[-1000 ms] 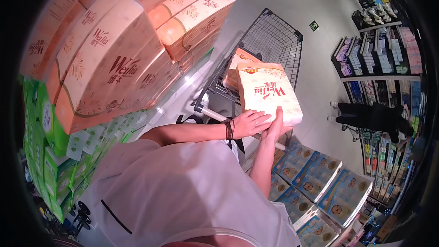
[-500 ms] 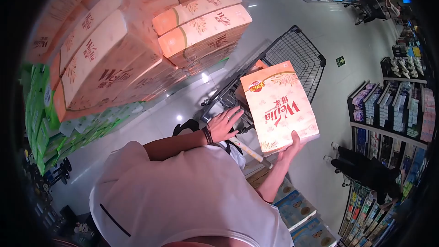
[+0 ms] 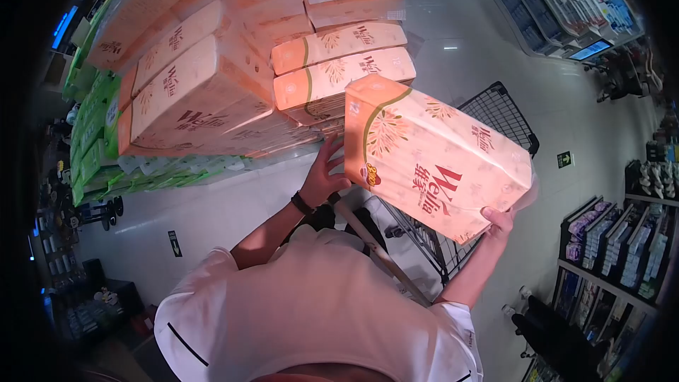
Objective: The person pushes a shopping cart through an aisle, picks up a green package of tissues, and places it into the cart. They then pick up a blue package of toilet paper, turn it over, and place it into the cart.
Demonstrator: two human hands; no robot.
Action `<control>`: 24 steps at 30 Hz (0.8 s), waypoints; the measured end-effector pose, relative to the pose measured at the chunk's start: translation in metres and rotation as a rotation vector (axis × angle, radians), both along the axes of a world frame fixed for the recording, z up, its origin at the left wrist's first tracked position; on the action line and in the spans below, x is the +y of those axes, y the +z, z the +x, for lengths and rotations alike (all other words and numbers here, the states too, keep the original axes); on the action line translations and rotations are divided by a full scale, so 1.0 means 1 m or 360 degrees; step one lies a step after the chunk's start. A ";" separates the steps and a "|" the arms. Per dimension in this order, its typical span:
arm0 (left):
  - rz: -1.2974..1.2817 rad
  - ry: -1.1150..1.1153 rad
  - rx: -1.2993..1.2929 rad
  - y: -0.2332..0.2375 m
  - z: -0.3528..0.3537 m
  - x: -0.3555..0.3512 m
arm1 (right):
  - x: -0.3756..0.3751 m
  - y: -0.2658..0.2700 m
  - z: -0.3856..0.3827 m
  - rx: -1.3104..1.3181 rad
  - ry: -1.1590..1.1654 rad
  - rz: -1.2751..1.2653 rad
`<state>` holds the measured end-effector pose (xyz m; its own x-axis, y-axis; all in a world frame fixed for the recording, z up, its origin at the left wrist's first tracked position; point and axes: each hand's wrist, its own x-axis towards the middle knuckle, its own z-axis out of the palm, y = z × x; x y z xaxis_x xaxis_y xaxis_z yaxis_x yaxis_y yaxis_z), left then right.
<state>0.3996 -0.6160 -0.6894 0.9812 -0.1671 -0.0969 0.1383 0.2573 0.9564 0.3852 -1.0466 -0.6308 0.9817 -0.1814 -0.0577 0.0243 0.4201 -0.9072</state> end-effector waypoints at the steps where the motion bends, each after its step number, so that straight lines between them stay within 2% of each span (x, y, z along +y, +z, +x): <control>1: 0.0175 0.0042 -0.0049 0.016 0.013 0.002 | 0.001 0.004 0.019 -0.0046 0.0037 -0.0087; 3: 0.0519 0.0119 -0.0141 0.069 0.035 -0.001 | 0.001 0.018 0.064 -0.0144 0.0100 -0.0267; 7: 0.0478 0.0723 -0.0763 0.147 0.083 0.021 | 0.051 0.109 0.163 -0.0770 0.0073 -0.0422; 9: 0.0530 0.0914 -0.0934 0.180 0.101 0.028 | 0.083 0.163 0.203 -0.1055 0.0111 -0.0625; 11: 0.0580 0.1070 -0.1042 0.199 0.118 0.034 | 0.114 0.187 0.239 -0.1137 0.0147 -0.0775; 14: 0.0641 0.1098 -0.0941 0.161 0.147 0.059 | 0.162 0.157 0.300 -0.0981 0.0389 -0.0815; 15: 0.0629 0.1117 -0.0910 0.141 0.154 0.065 | 0.177 0.132 0.317 -0.0934 0.0515 -0.0797; 16: 0.0753 0.1199 -0.0659 0.122 0.154 0.067 | 0.191 0.099 0.330 -0.0895 0.0513 -0.0828; 17: 0.0831 0.1228 -0.0709 0.113 0.154 0.066 | 0.203 0.062 0.342 -0.0853 0.0510 -0.0859; 18: 0.0910 0.1253 -0.0753 0.111 0.151 0.059 | 0.213 0.053 0.341 -0.0805 0.0509 -0.0892; 21: 0.1128 0.1294 -0.0631 0.108 0.140 0.038 | 0.205 0.034 0.345 -0.0849 0.0551 -0.0795; 23: 0.1171 0.1231 -0.0528 0.107 0.133 0.016 | 0.183 0.017 0.338 -0.0729 0.0385 -0.0815; 24: 0.1173 0.1186 -0.0612 0.105 0.124 -0.006 | 0.168 0.002 0.331 -0.0666 0.0295 -0.0838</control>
<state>0.5231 -0.6219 -0.5842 0.7980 0.4491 0.4020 -0.1520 -0.4954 0.8552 0.7166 -0.8789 -0.6287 0.9197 0.0914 0.3819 0.3867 -0.0419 -0.9213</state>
